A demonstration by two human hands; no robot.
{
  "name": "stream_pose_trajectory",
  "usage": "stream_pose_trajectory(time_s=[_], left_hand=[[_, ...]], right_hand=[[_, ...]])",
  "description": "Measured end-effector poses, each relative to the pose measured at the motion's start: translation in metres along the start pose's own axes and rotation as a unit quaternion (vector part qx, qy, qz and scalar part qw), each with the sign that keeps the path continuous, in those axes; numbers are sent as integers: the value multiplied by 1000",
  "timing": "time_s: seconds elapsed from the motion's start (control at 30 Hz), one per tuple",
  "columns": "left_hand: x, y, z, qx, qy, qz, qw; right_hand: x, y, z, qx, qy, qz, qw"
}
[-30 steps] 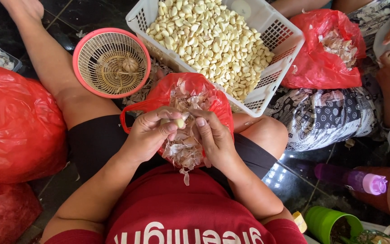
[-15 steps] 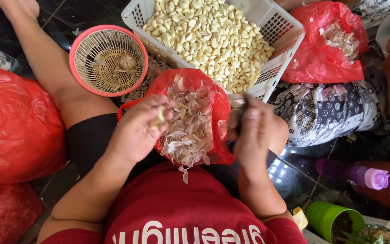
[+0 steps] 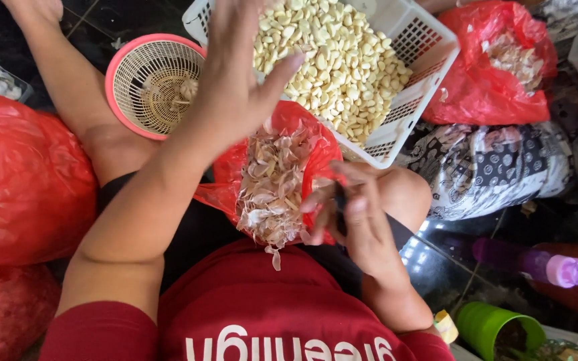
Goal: The person sits on the floor and peels garlic cloves by hand, placing the peeled cloves into a white basket and the skins into a red plastic bag. Another person is visible nearby also peeling garlic.
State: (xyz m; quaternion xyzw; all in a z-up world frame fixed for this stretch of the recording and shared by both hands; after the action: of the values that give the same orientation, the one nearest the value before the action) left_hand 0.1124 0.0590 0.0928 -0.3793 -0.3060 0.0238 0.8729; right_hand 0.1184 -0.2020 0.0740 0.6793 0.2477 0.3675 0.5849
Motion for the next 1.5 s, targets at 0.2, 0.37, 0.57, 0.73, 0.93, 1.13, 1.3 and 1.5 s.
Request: stream_pose_trajectory(time_s=[0.2,0.37,0.57,0.73,0.93,1.13,1.3,1.5], left_hand=[[-109,17,-38,178,163,43,970],[-145,41,-48,284,195,105,933],[-149,45,-57,242,130,81,958],[-152,30,-46,-59,71,187,978],[-132,-17,-13,-330,117,285,892],[-140,-19,-21,-435,113,300,841],[-143,-22,-21,-405,105,276,866],[-142,-22,-28,-387,99,243,884]], right_hand=[[20,-5,3,-196,17,-102,975],[28,1,-5,-263,10,-129,956],[24,-13,1,-303,26,-115,946],[8,-21,3,-184,10,-35,982],[6,-14,-20,-291,123,-46,948],[8,-17,-23,-268,102,-83,954],[10,-21,-26,-255,80,-53,962],[-6,-54,-23,-260,42,-76,962]])
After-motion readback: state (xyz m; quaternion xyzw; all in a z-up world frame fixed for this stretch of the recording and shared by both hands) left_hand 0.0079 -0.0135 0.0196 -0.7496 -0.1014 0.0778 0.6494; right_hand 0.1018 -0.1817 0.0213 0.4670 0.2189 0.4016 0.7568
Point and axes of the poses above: each hand's wrist, its own x-axis towards the middle knuckle, its own z-axis out of the back of the hand, y = z × x, the point moved 1 cm from there along x, towards the middle knuckle, and after that the axes turned 4 degrees about z, right-handed, at the moved point
